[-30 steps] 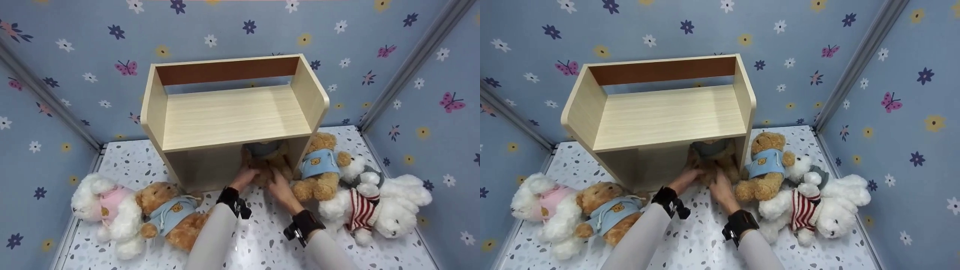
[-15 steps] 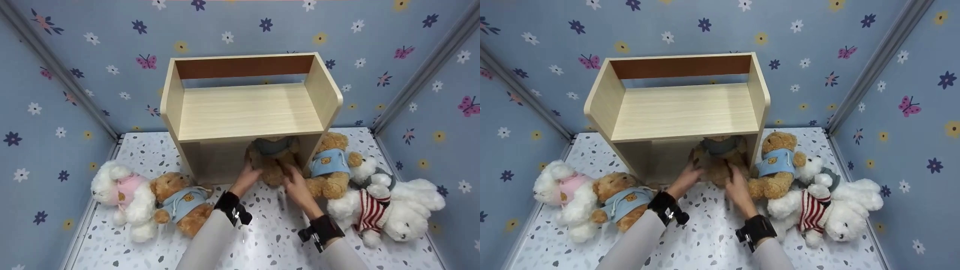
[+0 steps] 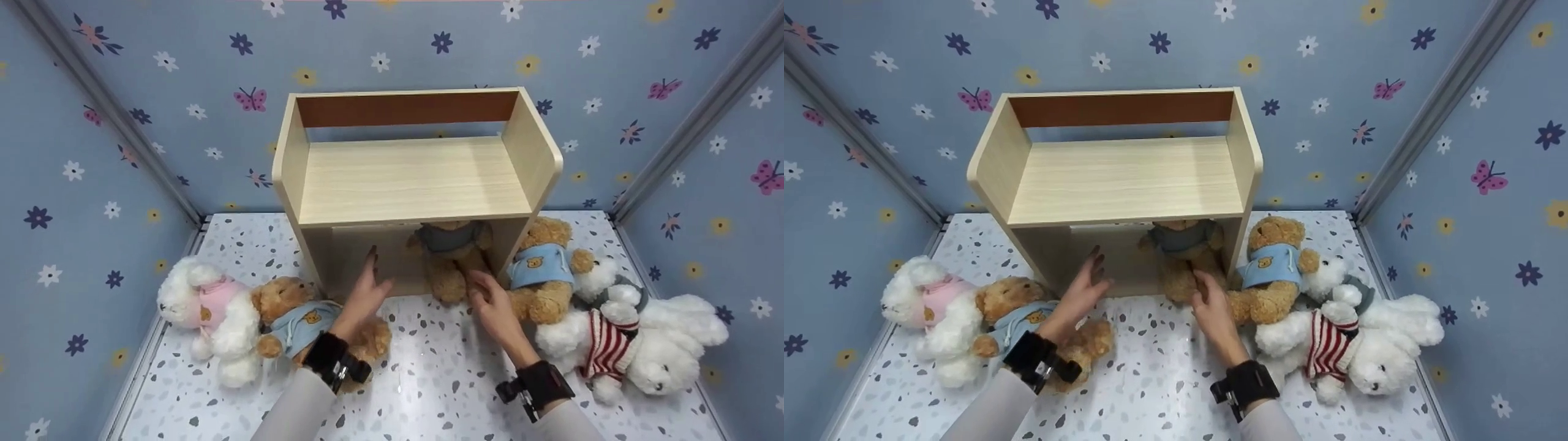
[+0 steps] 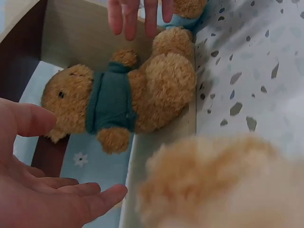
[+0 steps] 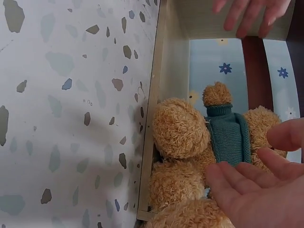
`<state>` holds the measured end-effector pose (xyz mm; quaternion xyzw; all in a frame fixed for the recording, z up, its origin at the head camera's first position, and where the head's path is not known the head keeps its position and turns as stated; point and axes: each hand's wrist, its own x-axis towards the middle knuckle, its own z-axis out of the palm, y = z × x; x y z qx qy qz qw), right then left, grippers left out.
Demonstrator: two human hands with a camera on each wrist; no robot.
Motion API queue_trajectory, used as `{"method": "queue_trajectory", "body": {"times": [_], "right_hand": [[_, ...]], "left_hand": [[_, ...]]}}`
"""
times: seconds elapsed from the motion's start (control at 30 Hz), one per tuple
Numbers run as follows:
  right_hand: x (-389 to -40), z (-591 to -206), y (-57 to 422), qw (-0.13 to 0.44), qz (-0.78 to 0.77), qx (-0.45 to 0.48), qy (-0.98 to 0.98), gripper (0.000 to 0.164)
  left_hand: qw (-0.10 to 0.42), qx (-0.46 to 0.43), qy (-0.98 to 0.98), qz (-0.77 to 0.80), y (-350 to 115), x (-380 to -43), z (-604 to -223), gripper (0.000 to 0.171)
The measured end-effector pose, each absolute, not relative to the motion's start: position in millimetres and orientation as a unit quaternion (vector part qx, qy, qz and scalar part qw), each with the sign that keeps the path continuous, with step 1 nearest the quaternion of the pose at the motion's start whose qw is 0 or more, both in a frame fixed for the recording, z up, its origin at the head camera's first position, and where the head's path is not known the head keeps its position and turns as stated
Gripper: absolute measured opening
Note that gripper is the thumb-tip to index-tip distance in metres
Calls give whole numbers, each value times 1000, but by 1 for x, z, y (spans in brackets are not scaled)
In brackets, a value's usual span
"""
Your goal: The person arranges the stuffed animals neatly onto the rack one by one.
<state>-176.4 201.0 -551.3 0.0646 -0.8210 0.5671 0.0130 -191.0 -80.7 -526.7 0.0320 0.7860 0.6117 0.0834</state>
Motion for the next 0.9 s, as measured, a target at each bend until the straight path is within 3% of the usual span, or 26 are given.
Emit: {"method": "queue_trajectory", "body": {"times": [0.47,0.7,0.9], "right_hand": [[-167,-555,207,54,570,88,-815,35],[-163,-553,204,35,574,85,-814,35],[-165,-556,204,42,570,97,-815,34]], "left_hand": [[-103,-26,858,502,-157,-159,-525,45],[-145,-61,878,452,-195,-147,-528,29],[-144,-97,899,402,-225,-142,-537,32]]}}
